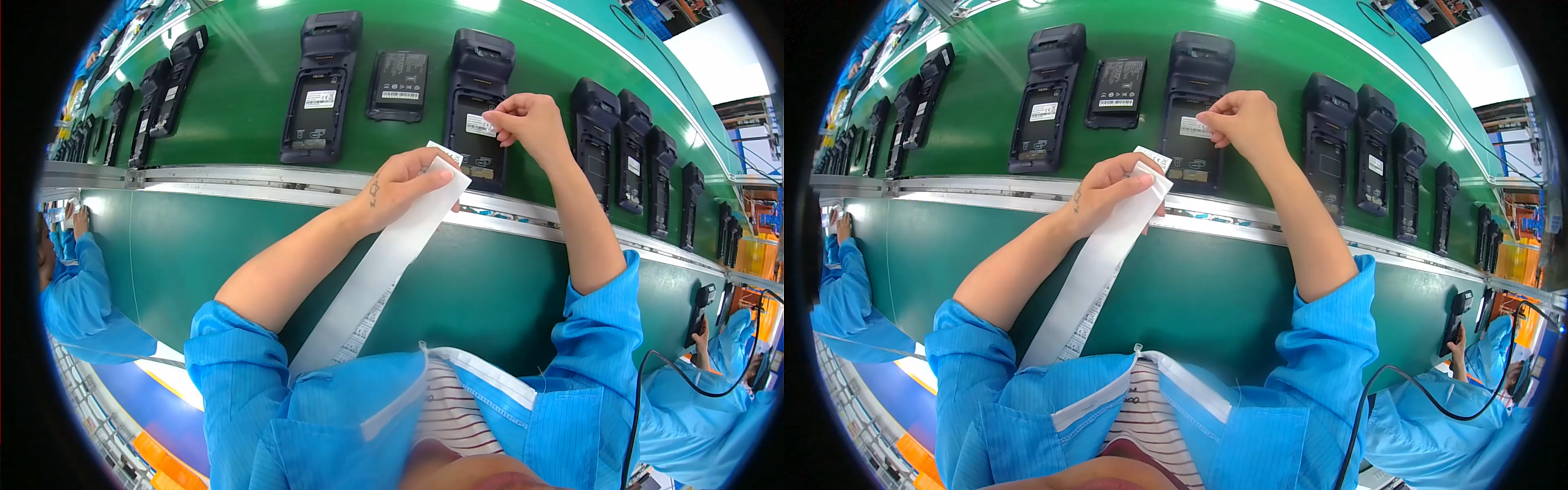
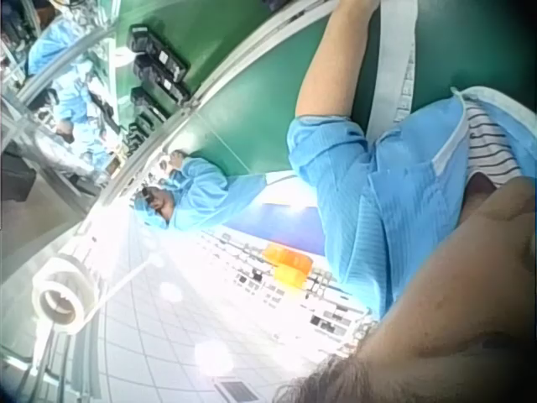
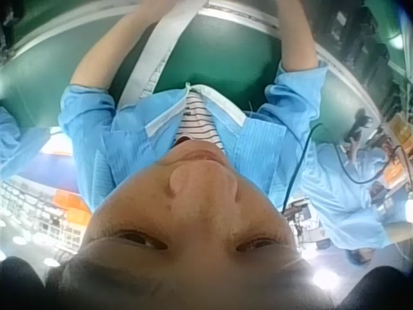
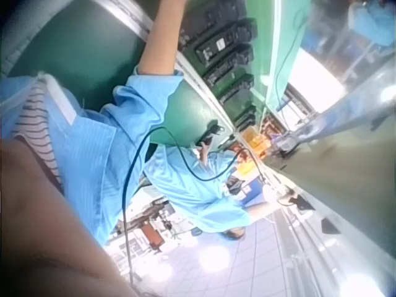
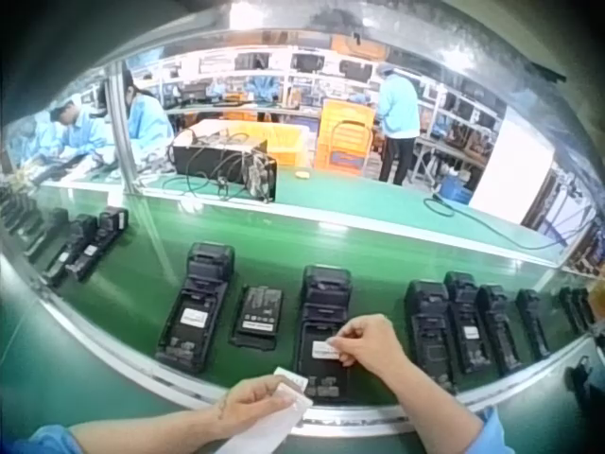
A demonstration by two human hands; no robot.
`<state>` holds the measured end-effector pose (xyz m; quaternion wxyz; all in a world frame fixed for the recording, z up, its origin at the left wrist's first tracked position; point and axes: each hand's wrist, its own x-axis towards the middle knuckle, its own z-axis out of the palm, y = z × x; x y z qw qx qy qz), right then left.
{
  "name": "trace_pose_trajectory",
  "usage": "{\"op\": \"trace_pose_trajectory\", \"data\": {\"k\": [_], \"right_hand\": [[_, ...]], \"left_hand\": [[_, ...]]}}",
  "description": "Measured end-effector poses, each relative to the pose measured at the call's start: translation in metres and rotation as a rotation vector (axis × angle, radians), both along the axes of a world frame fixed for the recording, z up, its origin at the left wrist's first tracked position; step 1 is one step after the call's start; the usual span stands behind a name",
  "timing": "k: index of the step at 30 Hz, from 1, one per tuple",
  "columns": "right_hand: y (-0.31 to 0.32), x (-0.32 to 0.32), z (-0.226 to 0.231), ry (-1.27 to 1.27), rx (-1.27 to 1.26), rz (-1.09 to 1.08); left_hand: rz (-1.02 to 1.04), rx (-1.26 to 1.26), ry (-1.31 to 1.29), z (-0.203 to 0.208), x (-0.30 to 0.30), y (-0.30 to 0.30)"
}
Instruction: The person applies labels or stickers to electronic devices by hand, peeling them from a strip of stickers and pressing them onto the devices.
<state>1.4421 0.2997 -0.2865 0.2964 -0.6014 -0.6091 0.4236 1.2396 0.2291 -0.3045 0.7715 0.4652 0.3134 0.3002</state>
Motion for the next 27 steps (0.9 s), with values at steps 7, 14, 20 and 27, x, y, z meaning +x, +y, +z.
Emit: {"op": "trace_pose_trajectory", "data": {"k": [7,14,20,27], "right_hand": [[-0.001,-0.008,0.01,-0.978,0.311,0.086],[-0.055,-0.001,0.006,0.302,-0.06,0.064],[-0.074,-0.002,0.007,0.522,-0.114,0.225],[-0.075,0.011,0.01,0.422,-0.022,0.318]], "left_hand": [[0.008,0.02,0.042,0.006,0.009,-0.003],[0.046,0.32,0.234,0.007,0.016,-0.008],[-0.054,0.679,0.229,0.003,0.025,-0.015],[0.008,0.713,0.181,0.005,0.035,-0.017]]}}
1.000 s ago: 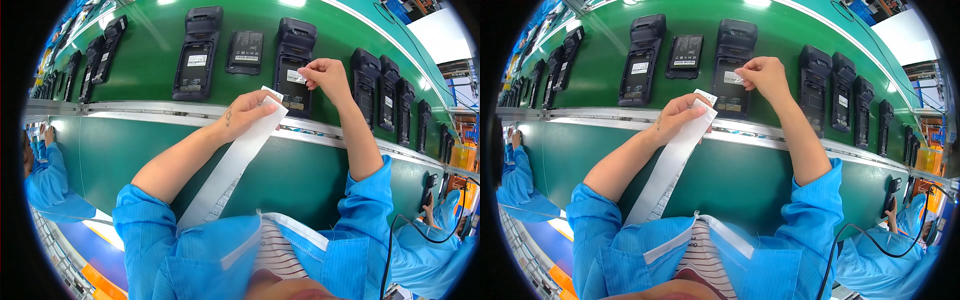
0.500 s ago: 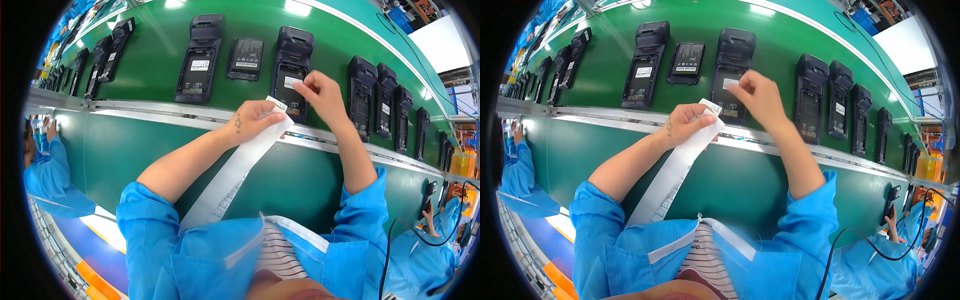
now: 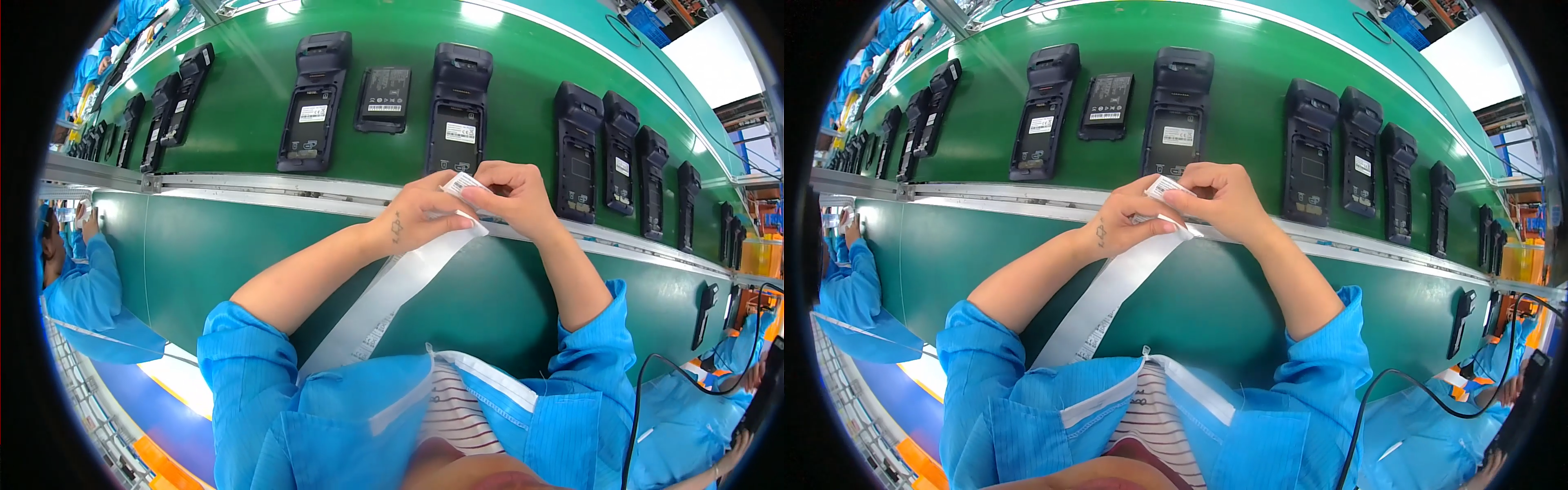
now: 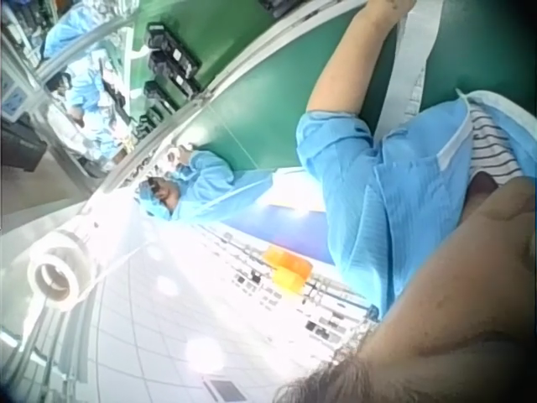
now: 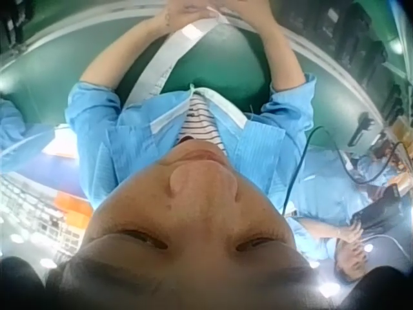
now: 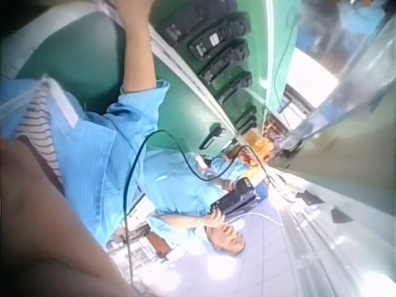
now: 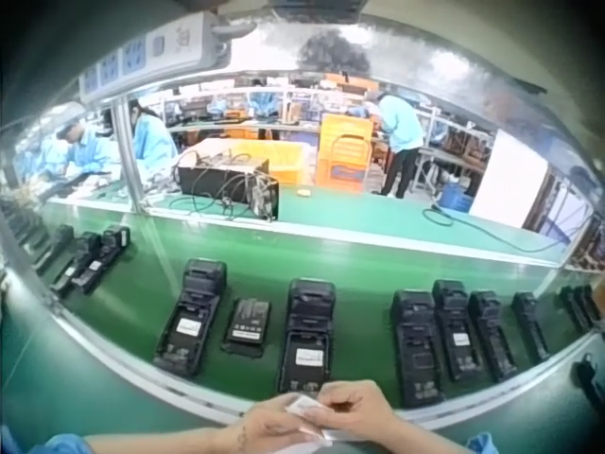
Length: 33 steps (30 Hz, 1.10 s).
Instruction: The person applies labels or stickers to electronic devices by hand, peeling them from a strip of stickers and pressing them onto the devices.
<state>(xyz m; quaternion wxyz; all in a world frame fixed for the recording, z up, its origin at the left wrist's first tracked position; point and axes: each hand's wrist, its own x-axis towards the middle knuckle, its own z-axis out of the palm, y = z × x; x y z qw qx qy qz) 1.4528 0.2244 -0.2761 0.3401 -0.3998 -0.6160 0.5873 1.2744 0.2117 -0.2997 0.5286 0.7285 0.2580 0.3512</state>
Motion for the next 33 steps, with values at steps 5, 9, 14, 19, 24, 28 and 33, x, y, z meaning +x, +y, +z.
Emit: {"op": "trace_pose_trajectory", "data": {"k": [5,9,14,19,24,28,33], "right_hand": [[0.001,0.012,-0.003,-0.03,0.103,0.083],[-0.002,0.011,-0.001,-0.044,0.118,0.043],[-0.004,0.01,0.002,0.06,-0.164,-0.139],[-0.007,0.016,-0.009,0.11,-0.065,-0.141],[-0.006,0.025,-0.012,-0.015,0.087,-0.036],[-0.009,0.024,-0.004,0.073,-0.28,-0.165],[-0.02,0.029,-0.015,0.291,-0.209,-0.29]], "left_hand": [[0.061,0.114,0.069,0.006,0.005,-0.001],[0.029,-0.066,0.026,0.008,0.009,0.0],[0.16,-0.224,0.118,0.01,0.017,-0.008],[0.068,-0.388,0.037,0.0,0.021,-0.005],[-0.1,-0.606,0.004,0.004,0.021,0.0],[0.026,-0.789,-0.056,0.012,0.034,-0.008],[0.11,-0.61,0.059,0.013,0.042,-0.012]]}}
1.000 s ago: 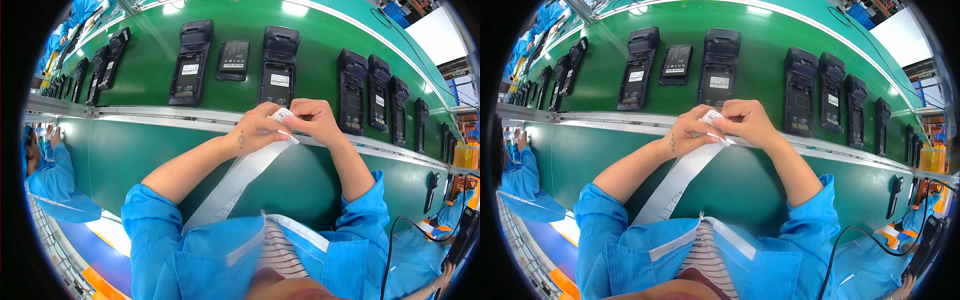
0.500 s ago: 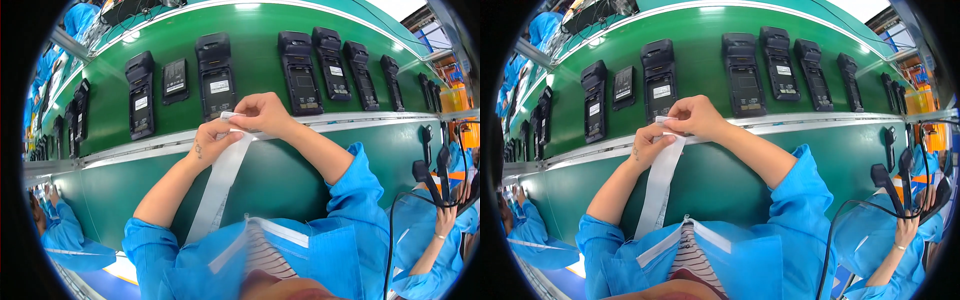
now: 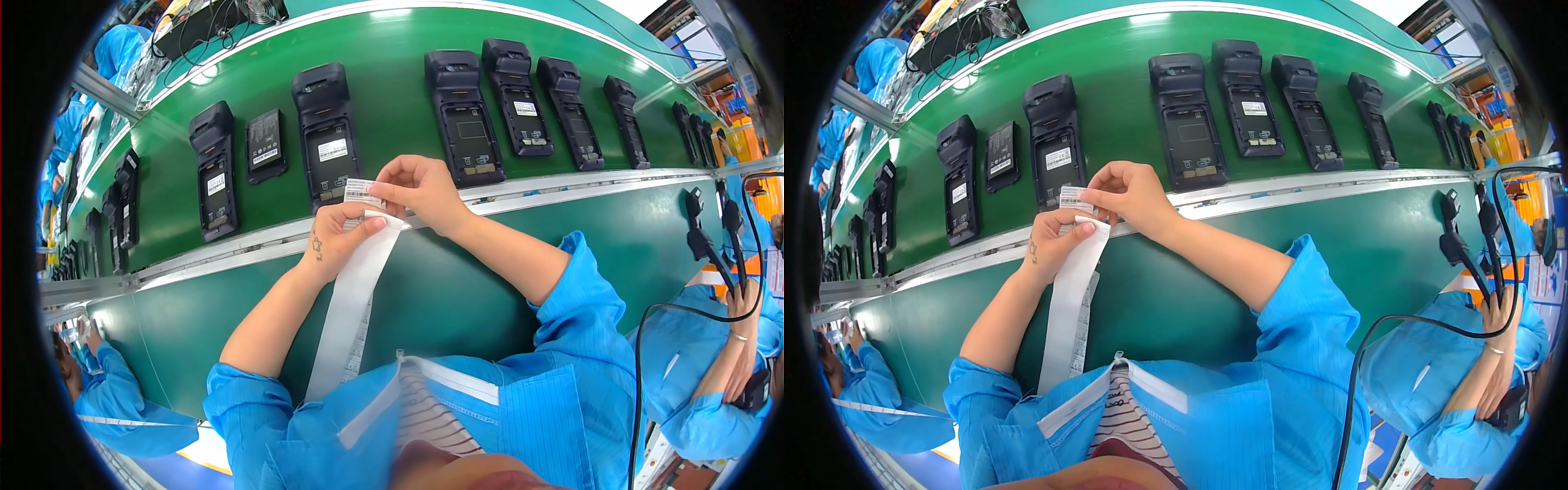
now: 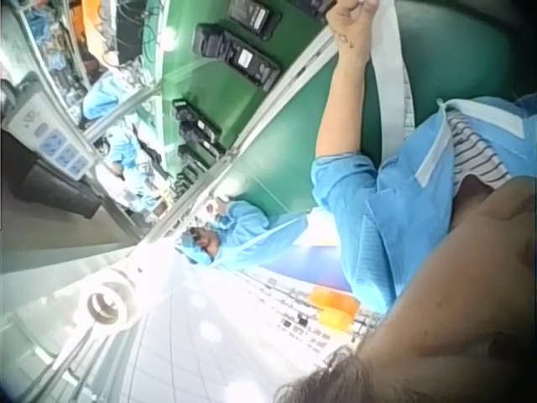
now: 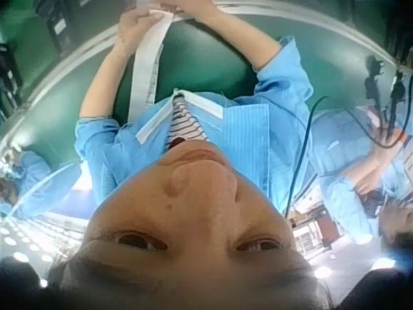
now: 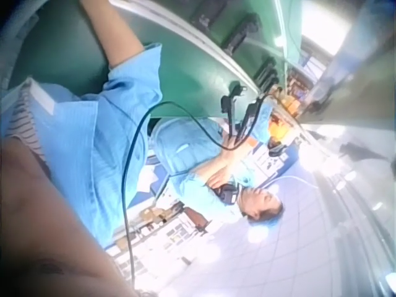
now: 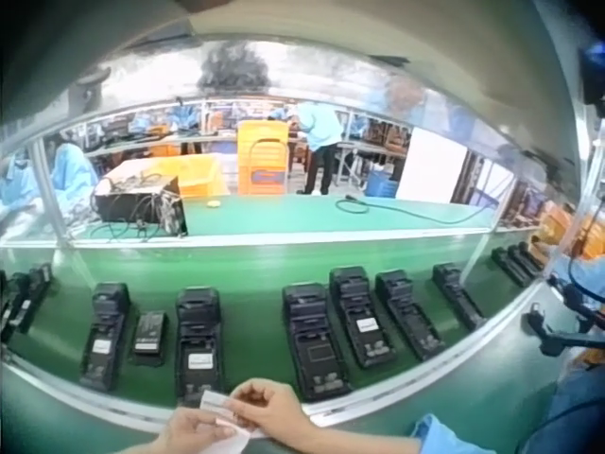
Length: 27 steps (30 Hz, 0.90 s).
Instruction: The person applies labels or stickers to electronic devices by hand, peeling them from a strip of stickers and pressing them onto the devices.
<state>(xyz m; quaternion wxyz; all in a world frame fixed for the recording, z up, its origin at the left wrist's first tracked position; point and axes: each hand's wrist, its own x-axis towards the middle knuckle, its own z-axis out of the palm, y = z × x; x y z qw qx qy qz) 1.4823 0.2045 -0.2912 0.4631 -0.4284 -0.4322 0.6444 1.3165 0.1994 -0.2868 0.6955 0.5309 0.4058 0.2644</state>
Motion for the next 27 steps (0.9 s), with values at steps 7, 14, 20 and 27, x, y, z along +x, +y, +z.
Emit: {"op": "trace_pose_trajectory", "data": {"k": [7,14,20,27], "right_hand": [[0.003,0.014,-0.003,-0.129,0.319,-0.343],[0.054,0.142,0.004,-0.473,0.116,-0.236],[0.056,0.138,-0.008,-0.585,0.103,-0.182],[0.06,0.136,-0.003,-0.663,0.1,-0.143]], "left_hand": [[-0.065,0.334,0.126,-0.01,0.011,-0.006],[-0.009,0.071,0.024,-0.015,0.009,0.011],[-0.034,0.064,0.024,-0.019,0.016,0.009],[-0.028,0.044,0.029,-0.02,0.022,0.009]]}}
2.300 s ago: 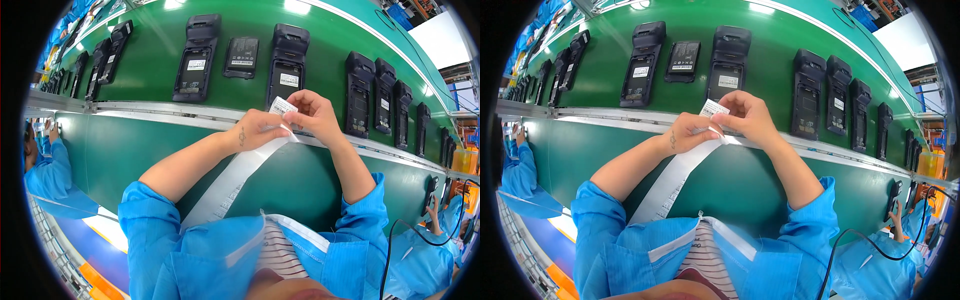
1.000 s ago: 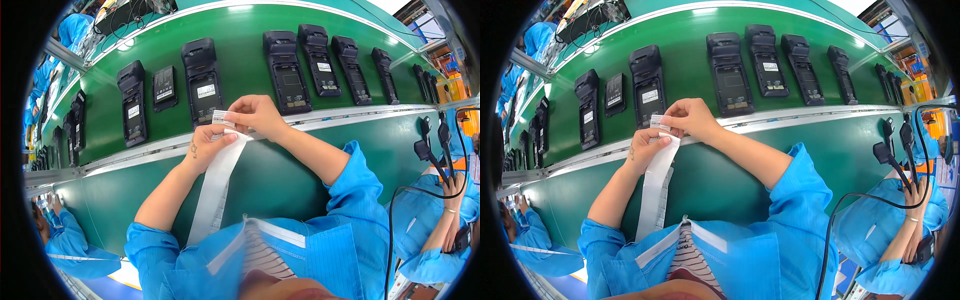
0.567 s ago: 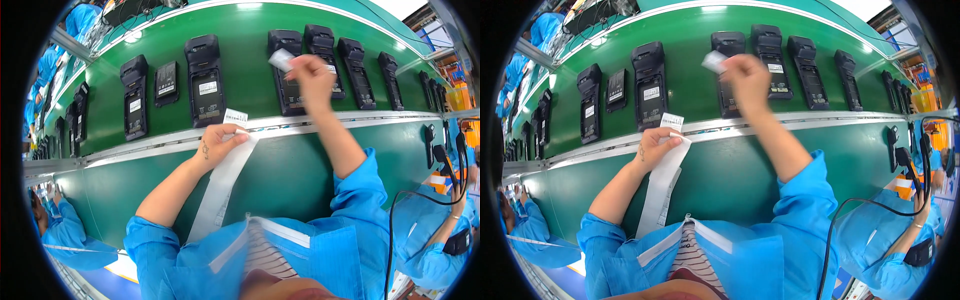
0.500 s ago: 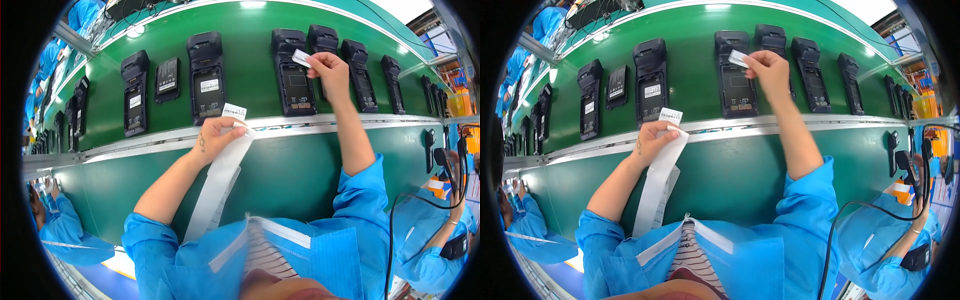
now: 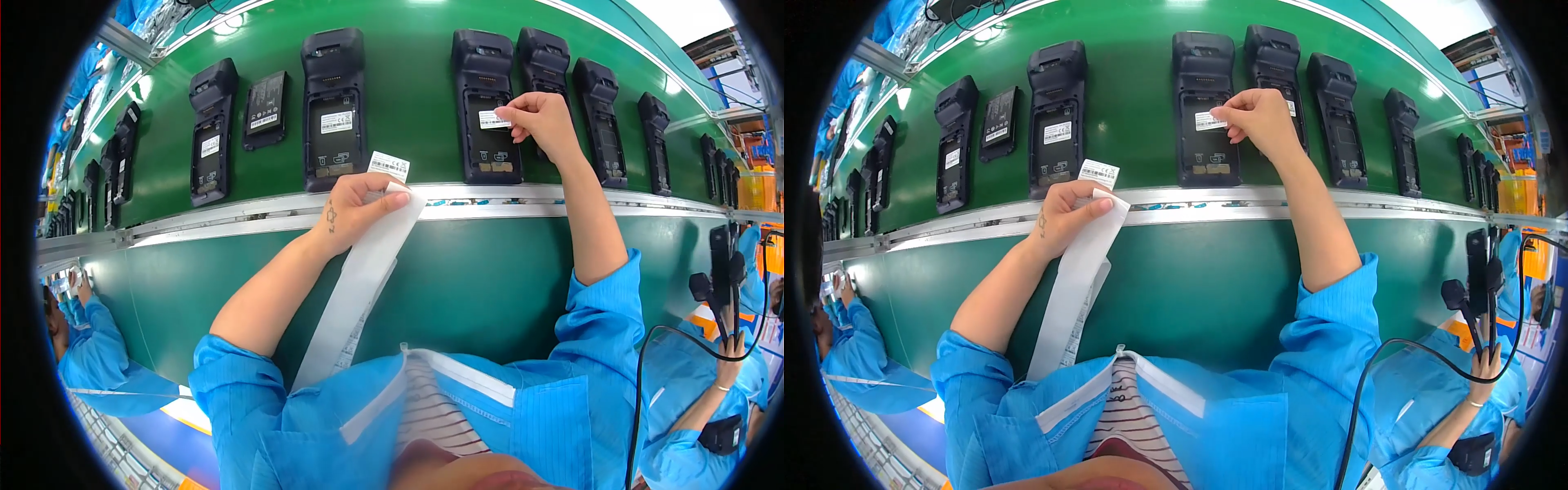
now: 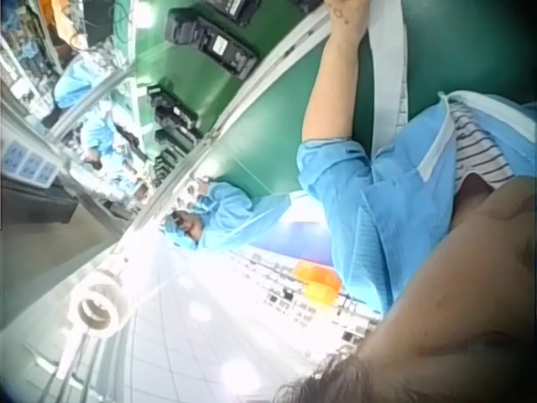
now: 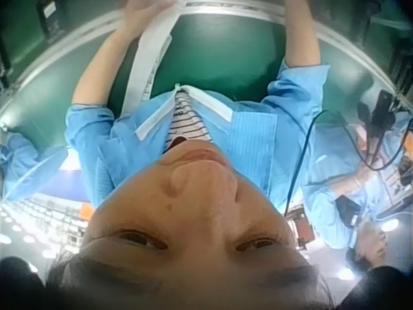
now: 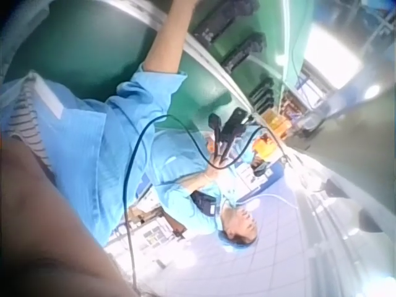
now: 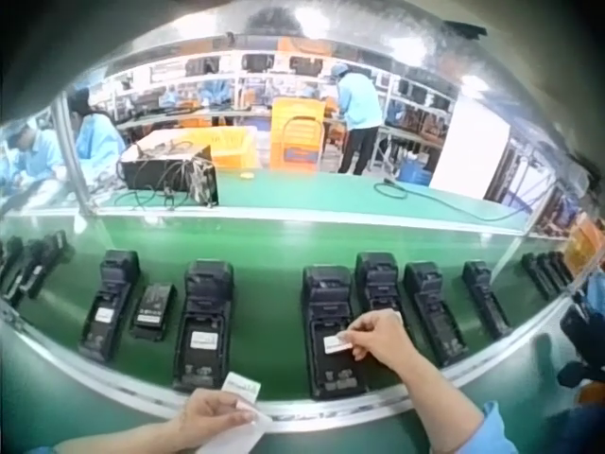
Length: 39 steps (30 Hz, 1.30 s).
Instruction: The person applies labels or stickers to electronic devices by hand, peeling them from a strip of stickers and pressing them onto the devices.
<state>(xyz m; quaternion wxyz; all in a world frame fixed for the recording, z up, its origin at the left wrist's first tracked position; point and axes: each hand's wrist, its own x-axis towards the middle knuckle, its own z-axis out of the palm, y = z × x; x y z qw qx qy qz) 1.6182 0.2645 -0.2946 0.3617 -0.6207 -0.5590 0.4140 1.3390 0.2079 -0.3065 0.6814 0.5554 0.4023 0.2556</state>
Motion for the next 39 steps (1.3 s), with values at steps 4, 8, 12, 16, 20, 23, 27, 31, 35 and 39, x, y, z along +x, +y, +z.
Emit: {"op": "trace_pose_trajectory", "data": {"k": [4,8,12,16,20,23,27,31,35,39], "right_hand": [[0.0,0.002,-0.001,0.001,0.008,0.009],[0.0,0.001,-0.001,-0.013,-0.013,0.0],[0.002,0.002,0.0,-0.051,-0.015,0.018],[0.004,-0.003,0.01,-0.218,-0.065,0.037],[0.005,-0.011,0.014,-0.395,-0.105,0.033],[0.005,-0.013,0.014,-1.102,0.145,0.07],[-0.039,-0.043,0.014,0.077,0.018,0.117],[-0.08,-0.07,0.008,0.671,-0.123,0.117],[-0.085,-0.07,-0.002,0.76,-0.094,0.101],[-0.085,-0.068,-0.008,0.687,0.023,0.055]], "left_hand": [[-0.006,-0.009,-0.004,0.002,0.004,-0.001],[-0.006,-0.027,-0.033,0.002,0.008,-0.001],[-0.009,-0.052,-0.028,0.006,0.013,-0.002],[0.002,-0.031,-0.067,0.005,0.018,-0.002],[0.001,-0.011,-0.002,0.009,0.023,-0.003],[0.034,-0.001,0.058,0.009,0.025,-0.004],[0.09,0.063,0.03,0.006,0.031,-0.005],[0.119,0.089,0.043,0.003,0.035,-0.006],[0.145,0.088,0.065,0.004,0.04,-0.007],[0.192,0.175,-0.06,0.005,0.05,-0.01]]}}
